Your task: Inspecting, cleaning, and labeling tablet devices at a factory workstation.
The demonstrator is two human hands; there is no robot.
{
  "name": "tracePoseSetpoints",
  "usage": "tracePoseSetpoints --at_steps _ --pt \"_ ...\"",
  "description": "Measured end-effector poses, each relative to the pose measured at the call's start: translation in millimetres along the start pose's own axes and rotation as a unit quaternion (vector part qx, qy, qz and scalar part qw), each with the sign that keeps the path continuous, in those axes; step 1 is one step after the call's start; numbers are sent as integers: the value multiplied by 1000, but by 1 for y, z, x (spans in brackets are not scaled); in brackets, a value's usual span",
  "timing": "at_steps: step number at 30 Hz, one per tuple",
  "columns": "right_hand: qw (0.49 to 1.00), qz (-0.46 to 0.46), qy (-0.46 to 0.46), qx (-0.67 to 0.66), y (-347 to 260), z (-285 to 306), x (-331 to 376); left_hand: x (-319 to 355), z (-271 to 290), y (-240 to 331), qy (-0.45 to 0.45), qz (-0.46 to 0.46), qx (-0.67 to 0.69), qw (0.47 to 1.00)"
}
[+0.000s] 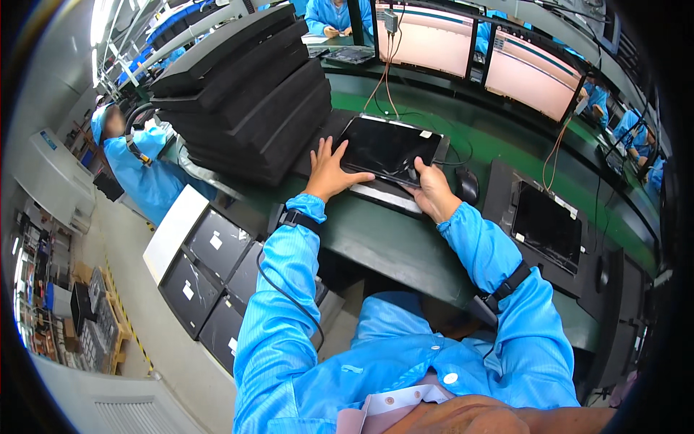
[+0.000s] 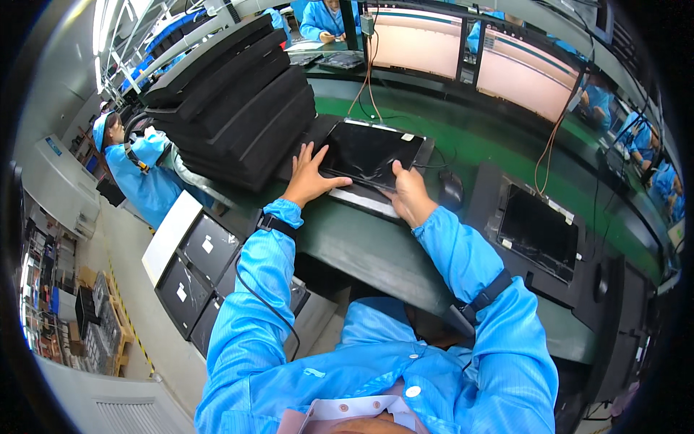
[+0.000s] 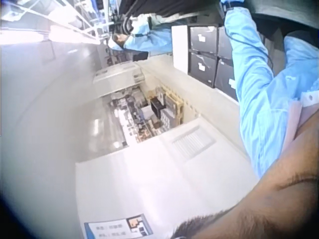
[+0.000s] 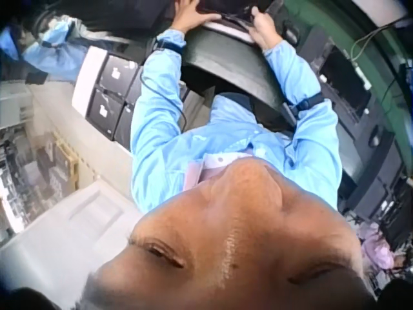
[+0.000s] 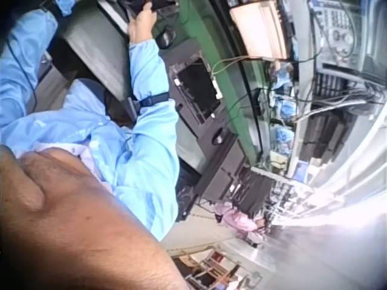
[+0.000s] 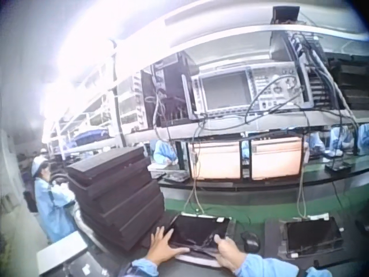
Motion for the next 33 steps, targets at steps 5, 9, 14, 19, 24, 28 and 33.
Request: tracePoseSetpoints --at_steps 5,9,14,19,24,28,33 --pt "838 -29 -54 542 -52 20 3 -17 1 -21 -33 3 0 999" --pt "686 157 -85 705 -56 22 35 -17 -3 -19 8 -9 1 1000" --pt "571 369 -131 722 -50 33 30 -21 -15 -33 73 -59 -25 995" --pt "447 228 -82 861 -53 44 92 89 55 11 145 -69 132 978" --pt "484 191 -101 848 -72 86 103 239 91 -20 303 116 197 925" --pt "783 23 -38 620 -97 71 130 396 116 -70 290 369 -72 880" --pt "862 64 -338 373 32 -28 188 515 102 -85 44 489 -217 844"
Point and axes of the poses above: each hand's wrist, its own x-axis away from the middle knuckle, its own z-axis out of the back of the hand, y = z × x, the point moved 2 cm from there along -x, towards the middle knuckle, and after that the axes turned 2 degrees about -x, right-handed, at the moved point
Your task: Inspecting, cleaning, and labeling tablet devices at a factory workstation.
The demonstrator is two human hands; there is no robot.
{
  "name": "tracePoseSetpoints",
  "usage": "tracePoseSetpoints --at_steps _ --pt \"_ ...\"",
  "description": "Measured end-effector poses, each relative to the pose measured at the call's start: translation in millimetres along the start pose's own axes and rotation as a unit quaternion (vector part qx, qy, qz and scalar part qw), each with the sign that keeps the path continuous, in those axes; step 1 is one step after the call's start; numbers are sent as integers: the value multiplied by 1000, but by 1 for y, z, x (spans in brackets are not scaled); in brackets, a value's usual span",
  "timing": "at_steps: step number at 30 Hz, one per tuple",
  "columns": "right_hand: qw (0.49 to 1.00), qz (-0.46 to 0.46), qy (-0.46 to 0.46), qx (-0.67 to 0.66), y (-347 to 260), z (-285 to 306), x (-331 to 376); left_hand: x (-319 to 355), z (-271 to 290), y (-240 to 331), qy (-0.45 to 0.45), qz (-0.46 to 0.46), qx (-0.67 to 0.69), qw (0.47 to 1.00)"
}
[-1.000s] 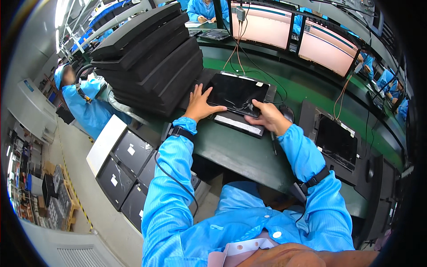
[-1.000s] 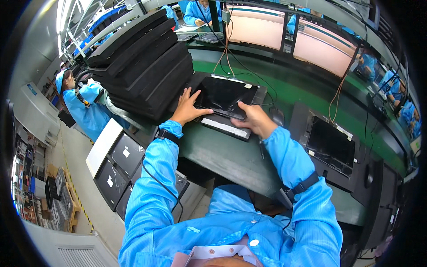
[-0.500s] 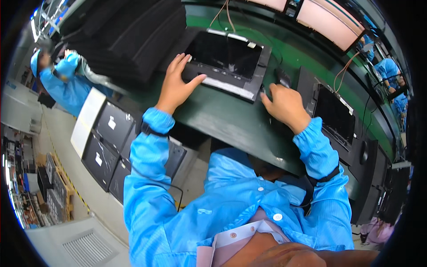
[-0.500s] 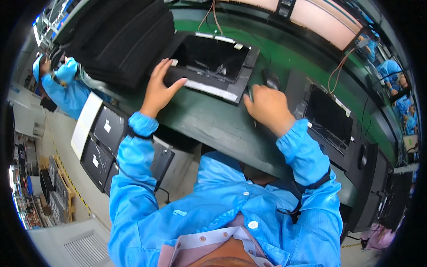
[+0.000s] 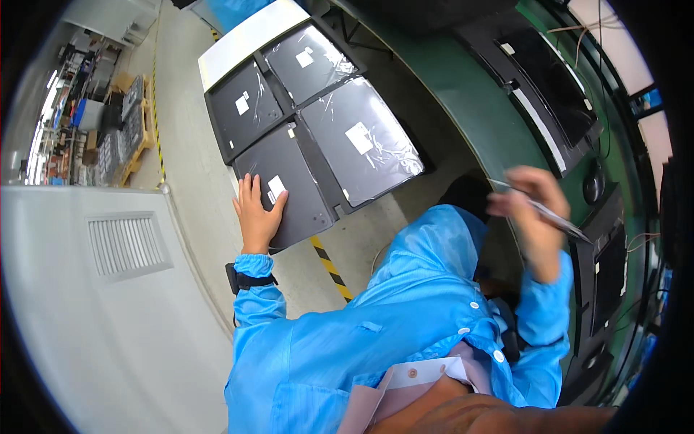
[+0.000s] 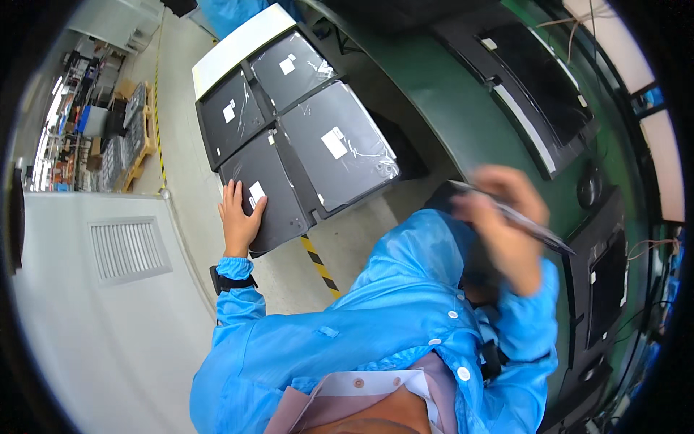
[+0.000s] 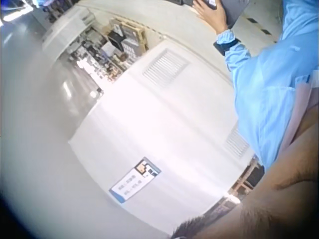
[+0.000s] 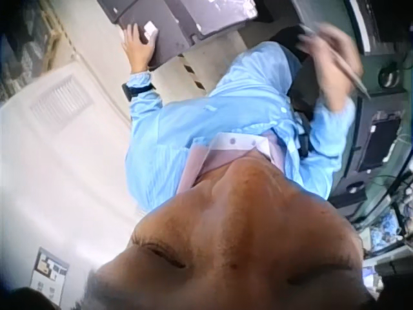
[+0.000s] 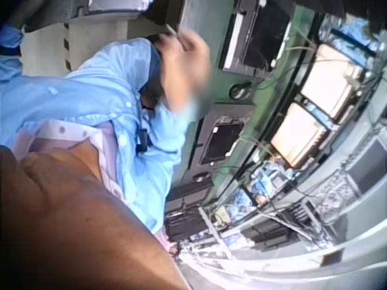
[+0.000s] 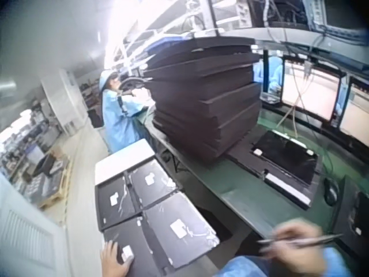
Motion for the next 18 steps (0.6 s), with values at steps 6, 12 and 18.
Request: tracePoseSetpoints --at_steps 6,12,18 --pt "985 93 -98 111 108 -158 -121 5 -16 -17 54 -13 178 982" --pt "981 35 -85 172 157 -173 -149 8 -23 -27 59 -6 251 966" --pt "965 77 -98 232 151 -184 -147 9 -22 -27 56 10 261 964"
Point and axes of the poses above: each hand's wrist, its own x-axis away from the middle knuckle, its own z-axis out of the back of the hand, y = z × x, the point moved 2 cm from there along -x, towards the middle knuckle, and after that the axes turned 2 degrees about -x, right-handed, at the moved point
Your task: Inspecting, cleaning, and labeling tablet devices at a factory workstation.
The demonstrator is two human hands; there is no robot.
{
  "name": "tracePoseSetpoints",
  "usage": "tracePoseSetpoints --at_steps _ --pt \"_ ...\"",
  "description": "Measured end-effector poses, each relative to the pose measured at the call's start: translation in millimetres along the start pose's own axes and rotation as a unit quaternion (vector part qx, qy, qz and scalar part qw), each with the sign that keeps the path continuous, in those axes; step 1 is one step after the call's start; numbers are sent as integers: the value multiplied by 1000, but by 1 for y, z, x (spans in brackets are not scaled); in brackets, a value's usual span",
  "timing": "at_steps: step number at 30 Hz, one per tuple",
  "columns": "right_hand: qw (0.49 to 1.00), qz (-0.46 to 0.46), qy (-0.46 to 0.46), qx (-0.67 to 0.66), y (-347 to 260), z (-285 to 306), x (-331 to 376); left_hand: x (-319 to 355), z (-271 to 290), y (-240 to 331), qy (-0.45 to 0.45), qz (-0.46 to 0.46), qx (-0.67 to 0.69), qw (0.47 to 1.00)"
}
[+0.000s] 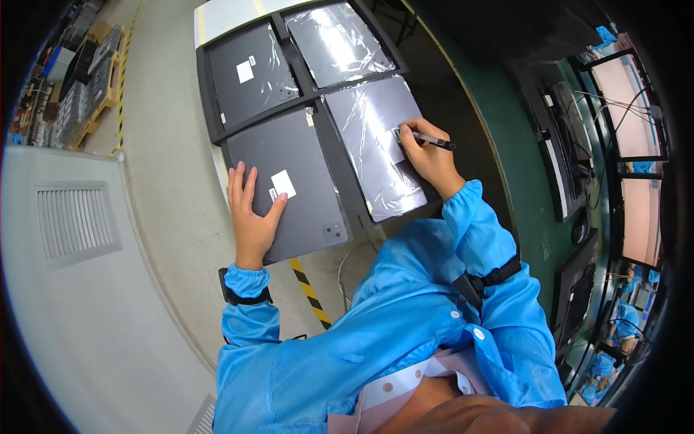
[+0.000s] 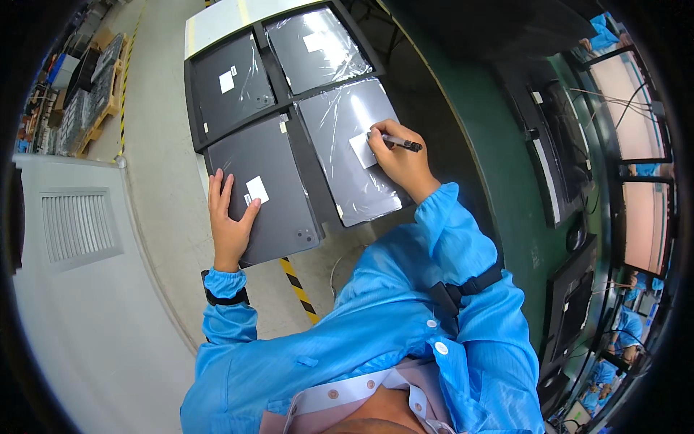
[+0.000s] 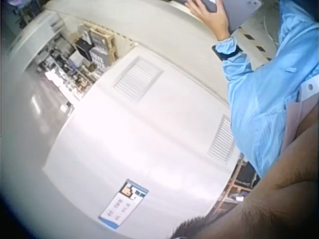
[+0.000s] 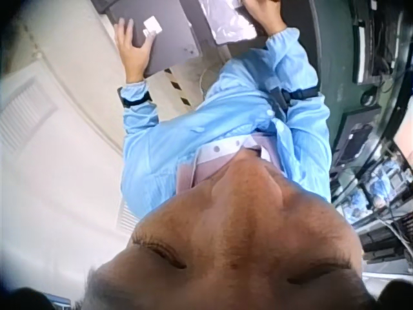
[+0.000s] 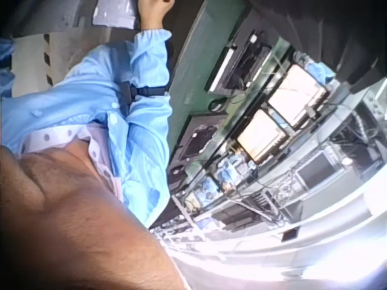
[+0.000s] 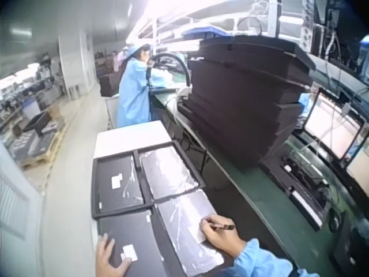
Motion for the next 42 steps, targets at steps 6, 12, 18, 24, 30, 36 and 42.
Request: tracePoseSetpoints --at_steps 6,12,18,24,30,36,42 --pt "993 -24 62 -99 -3 -7 3 -1 0 -9 25 -14 30 999" --pt "973 71 -175 -129 -87 -97 30 -4 -3 -6 34 -11 63 997" --pt "960 114 -211 -142 -100 -146 43 -3 -4 -7 38 -9 63 997" --pt "960 178 -189 -107 -98 -150 45 -1 -3 -6 31 -4 54 998" --pt "971 153 -140 -122 -98 -136 42 -4 -4 -6 42 -19 66 997" --pt "975 151 -147 -76 -77 -35 55 -5 -1 -8 44 -28 47 998" --pt "913 261 -190 250 -36 44 95 38 -2 110 -90 -203 -108 969"
Point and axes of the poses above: each hand's wrist, its own x-axis away from the middle knuckle, its own z-axis out of the back of the hand, y = z × x, the point moved 2 cm from there along -x, towards the middle knuckle, and after that the axes turned 2 degrees about -x, right-handed, at the moved point
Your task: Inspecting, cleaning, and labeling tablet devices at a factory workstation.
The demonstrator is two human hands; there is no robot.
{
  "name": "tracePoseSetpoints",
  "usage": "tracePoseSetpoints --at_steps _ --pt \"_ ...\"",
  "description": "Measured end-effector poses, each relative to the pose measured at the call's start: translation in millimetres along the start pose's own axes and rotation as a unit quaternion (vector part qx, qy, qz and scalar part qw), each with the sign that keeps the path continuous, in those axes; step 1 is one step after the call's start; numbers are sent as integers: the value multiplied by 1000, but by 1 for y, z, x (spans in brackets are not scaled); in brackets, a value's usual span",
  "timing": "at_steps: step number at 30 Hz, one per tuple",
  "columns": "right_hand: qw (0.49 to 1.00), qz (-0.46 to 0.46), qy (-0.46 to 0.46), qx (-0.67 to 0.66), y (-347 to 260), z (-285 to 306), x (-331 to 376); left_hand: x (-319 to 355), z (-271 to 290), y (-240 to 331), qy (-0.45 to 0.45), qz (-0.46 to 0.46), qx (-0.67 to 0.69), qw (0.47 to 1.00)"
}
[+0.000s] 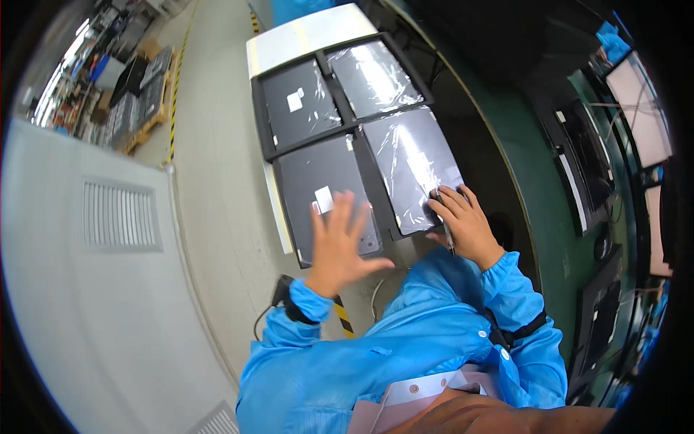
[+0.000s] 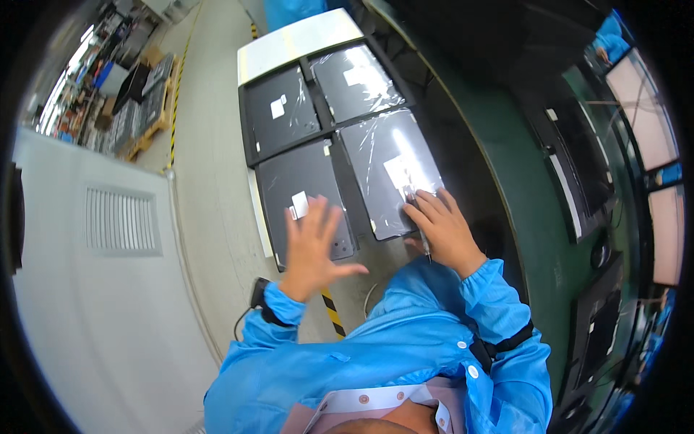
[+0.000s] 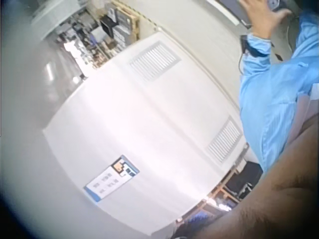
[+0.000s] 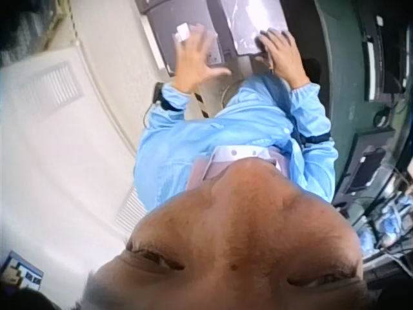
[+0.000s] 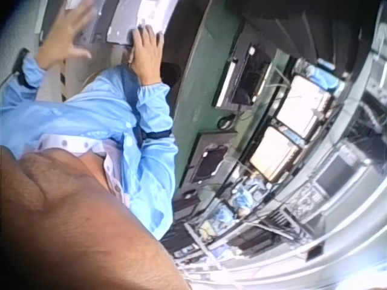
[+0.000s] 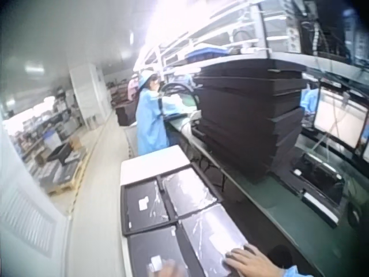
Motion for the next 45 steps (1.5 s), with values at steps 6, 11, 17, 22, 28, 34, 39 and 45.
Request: tracePoseSetpoints --at_steps 6,11,17,22,28,34,39,45 --pt "995 -70 76 1 -8 29 30 -19 -50 18 -25 -47 -86 995" --pt "987 -95 119 -50 -31 85 92 -40 -58 2 -37 -50 -135 989" --pt "957 -214 193 20 -48 129 191 -112 -59 -53 -32 -59 -156 986" --pt "893 -356 234 145 -31 143 260 -175 -51 -99 16 -109 -144 983" --pt "813 -483 256 200 -26 142 317 -222 -64 -141 -63 -101 -138 983" --pt "746 -524 308 271 11 113 282 -226 -49 64 12 -171 127 977" --pt "713 -395 438 378 -50 152 334 -146 -80 282 -27 -479 250 841" --pt "244 -738 233 584 -244 169 590 -98 -102 358 -197 -436 489 729"
Point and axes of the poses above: each hand's wrist, its own x-axis away from the middle knuckle, its own z-axis out of the back of the hand, y = z × x, the point moved 2 cm from there along -x, towards the middle knuckle, and after that the axes turned 2 degrees about -x, right-handed, at the moved point
